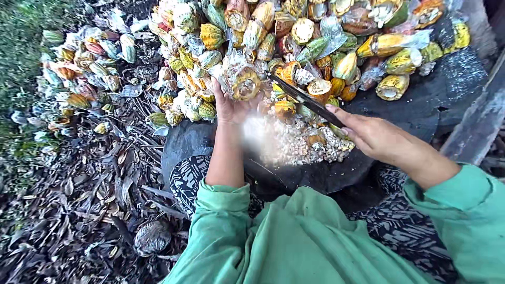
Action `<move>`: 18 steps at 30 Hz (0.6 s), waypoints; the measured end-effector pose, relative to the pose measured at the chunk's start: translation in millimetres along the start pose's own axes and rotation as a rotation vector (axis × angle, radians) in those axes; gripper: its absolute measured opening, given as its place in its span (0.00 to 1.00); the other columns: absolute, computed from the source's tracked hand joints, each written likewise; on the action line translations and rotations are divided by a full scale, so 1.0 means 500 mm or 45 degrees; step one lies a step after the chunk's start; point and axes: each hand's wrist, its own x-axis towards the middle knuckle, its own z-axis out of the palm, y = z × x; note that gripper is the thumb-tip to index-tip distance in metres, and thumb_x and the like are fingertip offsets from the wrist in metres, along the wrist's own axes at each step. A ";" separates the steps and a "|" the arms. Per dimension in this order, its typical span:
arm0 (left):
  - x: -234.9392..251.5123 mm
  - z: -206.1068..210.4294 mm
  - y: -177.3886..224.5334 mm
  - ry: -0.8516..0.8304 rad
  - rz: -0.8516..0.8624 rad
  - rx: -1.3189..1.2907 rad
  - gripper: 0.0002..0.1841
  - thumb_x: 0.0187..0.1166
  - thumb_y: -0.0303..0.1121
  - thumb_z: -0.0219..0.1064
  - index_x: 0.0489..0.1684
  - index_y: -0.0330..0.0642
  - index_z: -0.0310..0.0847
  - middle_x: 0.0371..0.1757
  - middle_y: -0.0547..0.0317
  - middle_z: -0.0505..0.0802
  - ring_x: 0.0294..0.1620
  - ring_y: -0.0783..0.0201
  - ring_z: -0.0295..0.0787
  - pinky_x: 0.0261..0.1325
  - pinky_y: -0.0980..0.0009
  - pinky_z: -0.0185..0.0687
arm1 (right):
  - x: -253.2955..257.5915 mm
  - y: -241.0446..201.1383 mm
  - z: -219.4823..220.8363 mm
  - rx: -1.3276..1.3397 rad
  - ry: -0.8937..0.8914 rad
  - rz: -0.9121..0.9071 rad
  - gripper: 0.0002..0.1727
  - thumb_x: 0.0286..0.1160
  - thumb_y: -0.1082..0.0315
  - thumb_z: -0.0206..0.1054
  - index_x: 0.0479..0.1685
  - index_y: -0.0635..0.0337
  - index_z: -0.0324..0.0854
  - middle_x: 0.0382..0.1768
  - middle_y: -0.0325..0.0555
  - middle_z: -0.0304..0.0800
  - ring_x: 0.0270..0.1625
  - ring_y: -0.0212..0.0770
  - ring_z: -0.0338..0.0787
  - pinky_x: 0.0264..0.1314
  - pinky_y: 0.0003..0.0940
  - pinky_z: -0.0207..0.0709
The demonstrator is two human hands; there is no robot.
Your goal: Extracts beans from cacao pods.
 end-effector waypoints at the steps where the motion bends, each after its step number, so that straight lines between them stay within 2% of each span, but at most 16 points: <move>1: 0.008 0.029 0.023 0.137 0.014 -0.006 0.37 0.80 0.71 0.48 0.71 0.48 0.70 0.61 0.42 0.88 0.58 0.43 0.89 0.55 0.46 0.89 | 0.002 -0.007 0.005 0.051 0.050 -0.071 0.33 0.88 0.65 0.48 0.94 0.51 0.55 0.51 0.57 0.91 0.39 0.55 0.93 0.42 0.56 0.87; 3: 0.026 0.070 0.053 0.388 0.079 -0.002 0.31 0.84 0.65 0.44 0.68 0.51 0.71 0.59 0.46 0.87 0.57 0.47 0.87 0.54 0.46 0.87 | 0.006 -0.027 0.014 0.140 0.085 -0.152 0.33 0.88 0.63 0.47 0.94 0.51 0.55 0.41 0.52 0.91 0.30 0.46 0.88 0.35 0.49 0.86; 5: 0.038 0.084 0.068 0.409 0.185 0.024 0.25 0.85 0.56 0.45 0.60 0.47 0.74 0.52 0.46 0.89 0.51 0.49 0.88 0.48 0.47 0.87 | 0.011 -0.044 0.020 0.172 0.077 -0.180 0.33 0.88 0.64 0.47 0.95 0.50 0.54 0.37 0.50 0.90 0.26 0.44 0.87 0.32 0.46 0.86; 7: 0.038 0.097 0.069 0.340 0.293 0.076 0.20 0.86 0.49 0.43 0.52 0.46 0.74 0.45 0.49 0.89 0.47 0.53 0.89 0.48 0.50 0.87 | 0.019 -0.061 0.023 0.161 0.085 -0.165 0.33 0.86 0.68 0.49 0.94 0.49 0.56 0.40 0.53 0.92 0.29 0.49 0.90 0.34 0.49 0.87; 9: 0.037 0.114 0.064 0.347 0.376 0.146 0.18 0.88 0.45 0.42 0.50 0.45 0.73 0.44 0.50 0.88 0.46 0.56 0.88 0.49 0.51 0.87 | 0.025 -0.080 0.015 0.117 0.035 -0.085 0.35 0.86 0.71 0.52 0.95 0.48 0.53 0.49 0.57 0.92 0.39 0.56 0.94 0.42 0.54 0.88; 12: 0.038 0.140 0.062 0.447 0.510 0.377 0.17 0.92 0.43 0.41 0.53 0.44 0.73 0.43 0.52 0.88 0.44 0.59 0.89 0.48 0.56 0.88 | 0.033 -0.099 0.014 0.091 0.005 -0.013 0.38 0.84 0.74 0.55 0.96 0.48 0.51 0.43 0.58 0.91 0.38 0.57 0.93 0.41 0.55 0.86; 14: 0.044 0.156 0.064 0.480 0.565 0.484 0.17 0.94 0.43 0.41 0.55 0.43 0.73 0.43 0.52 0.89 0.44 0.59 0.89 0.48 0.57 0.88 | 0.037 -0.102 0.015 0.051 0.013 -0.013 0.40 0.81 0.75 0.56 0.96 0.48 0.51 0.43 0.58 0.91 0.36 0.57 0.93 0.39 0.54 0.87; 16: 0.052 0.155 0.066 0.442 0.579 0.662 0.17 0.94 0.42 0.40 0.65 0.43 0.69 0.50 0.52 0.87 0.51 0.59 0.88 0.56 0.56 0.87 | 0.038 -0.106 0.013 0.029 -0.018 0.014 0.42 0.81 0.76 0.58 0.96 0.47 0.48 0.43 0.59 0.91 0.35 0.58 0.92 0.38 0.55 0.86; 18: 0.065 0.150 0.067 0.432 0.570 0.845 0.20 0.92 0.40 0.44 0.75 0.42 0.65 0.57 0.51 0.87 0.56 0.59 0.87 0.59 0.56 0.86 | 0.042 -0.104 0.018 0.115 -0.026 0.041 0.41 0.83 0.75 0.58 0.97 0.48 0.47 0.37 0.58 0.90 0.32 0.57 0.91 0.38 0.54 0.86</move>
